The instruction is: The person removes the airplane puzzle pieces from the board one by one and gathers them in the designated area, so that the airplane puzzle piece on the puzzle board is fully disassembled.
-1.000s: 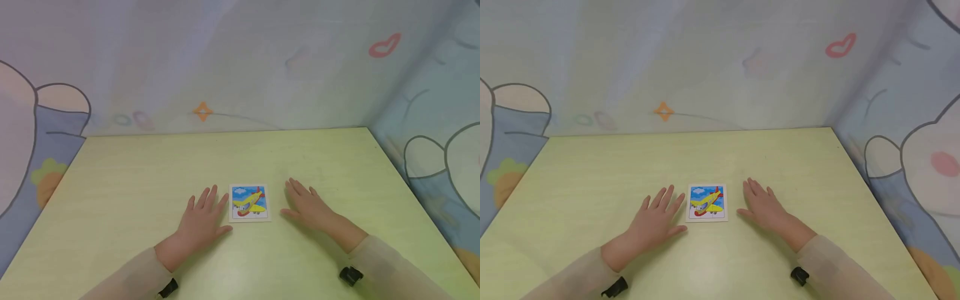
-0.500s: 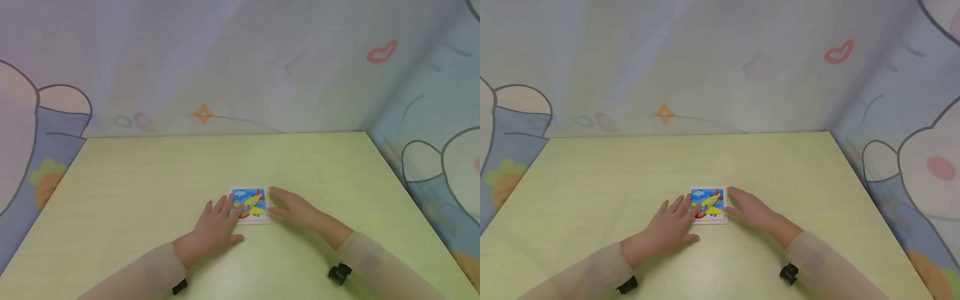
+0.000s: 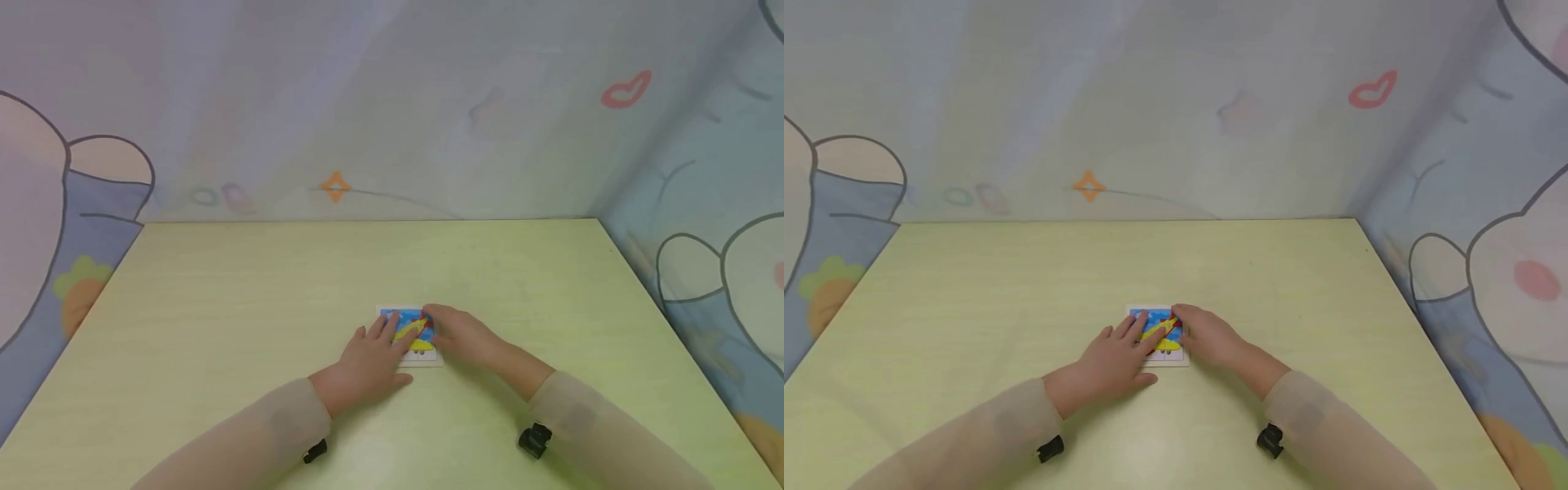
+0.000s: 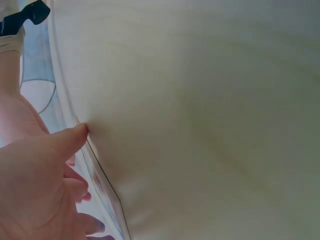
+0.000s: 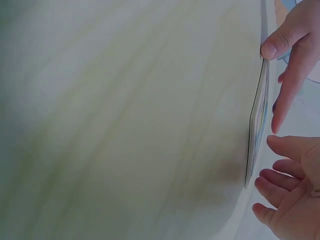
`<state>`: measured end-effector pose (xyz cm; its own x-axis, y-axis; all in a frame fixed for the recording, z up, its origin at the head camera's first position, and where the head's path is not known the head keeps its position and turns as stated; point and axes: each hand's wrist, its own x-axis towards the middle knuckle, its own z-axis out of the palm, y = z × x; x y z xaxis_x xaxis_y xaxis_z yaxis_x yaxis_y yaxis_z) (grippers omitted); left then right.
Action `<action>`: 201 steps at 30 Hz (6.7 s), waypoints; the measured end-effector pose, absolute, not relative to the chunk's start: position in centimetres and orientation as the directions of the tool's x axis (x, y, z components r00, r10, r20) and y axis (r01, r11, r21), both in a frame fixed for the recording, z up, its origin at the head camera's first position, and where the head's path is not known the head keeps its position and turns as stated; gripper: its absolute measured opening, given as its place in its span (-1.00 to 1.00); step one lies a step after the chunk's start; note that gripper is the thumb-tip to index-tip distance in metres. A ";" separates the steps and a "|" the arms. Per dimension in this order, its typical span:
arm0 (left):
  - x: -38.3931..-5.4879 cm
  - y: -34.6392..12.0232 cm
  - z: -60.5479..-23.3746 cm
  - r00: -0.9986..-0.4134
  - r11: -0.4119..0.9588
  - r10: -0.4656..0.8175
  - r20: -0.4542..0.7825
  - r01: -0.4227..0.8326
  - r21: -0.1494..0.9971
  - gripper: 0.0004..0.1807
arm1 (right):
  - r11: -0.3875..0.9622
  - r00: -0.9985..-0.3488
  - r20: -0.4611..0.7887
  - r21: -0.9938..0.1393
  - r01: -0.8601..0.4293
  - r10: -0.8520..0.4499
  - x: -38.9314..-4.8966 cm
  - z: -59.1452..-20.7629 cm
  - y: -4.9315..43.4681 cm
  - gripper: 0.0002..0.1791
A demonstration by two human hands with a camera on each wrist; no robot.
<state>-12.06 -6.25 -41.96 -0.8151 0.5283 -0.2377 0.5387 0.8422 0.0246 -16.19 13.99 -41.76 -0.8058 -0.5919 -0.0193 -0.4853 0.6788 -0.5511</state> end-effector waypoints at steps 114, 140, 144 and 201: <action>-13.0 -4.1 -40.8 -0.790 0.779 0.565 -0.239 0.606 -0.160 -0.40 | 0.873 -0.864 -0.164 -0.201 -0.444 -0.477 -21.3 -41.2 11.5 -0.74; -12.9 -4.1 -41.0 -0.772 0.764 0.610 -0.177 0.633 -0.128 -0.41 | 0.776 -0.886 -0.044 -0.503 -0.380 -0.462 -18.5 -42.4 14.3 -0.67; -13.0 -4.1 -41.1 -0.773 0.758 0.612 -0.168 0.634 -0.153 -0.41 | 0.769 -0.873 -0.027 -0.487 -0.415 -0.487 -18.6 -42.1 14.2 -0.70; -13.5 -3.8 -41.0 -0.783 0.787 0.570 -0.248 0.607 -0.109 -0.40 | 0.685 -0.894 -0.152 -0.699 -0.206 -0.423 -21.4 -41.9 14.9 -0.83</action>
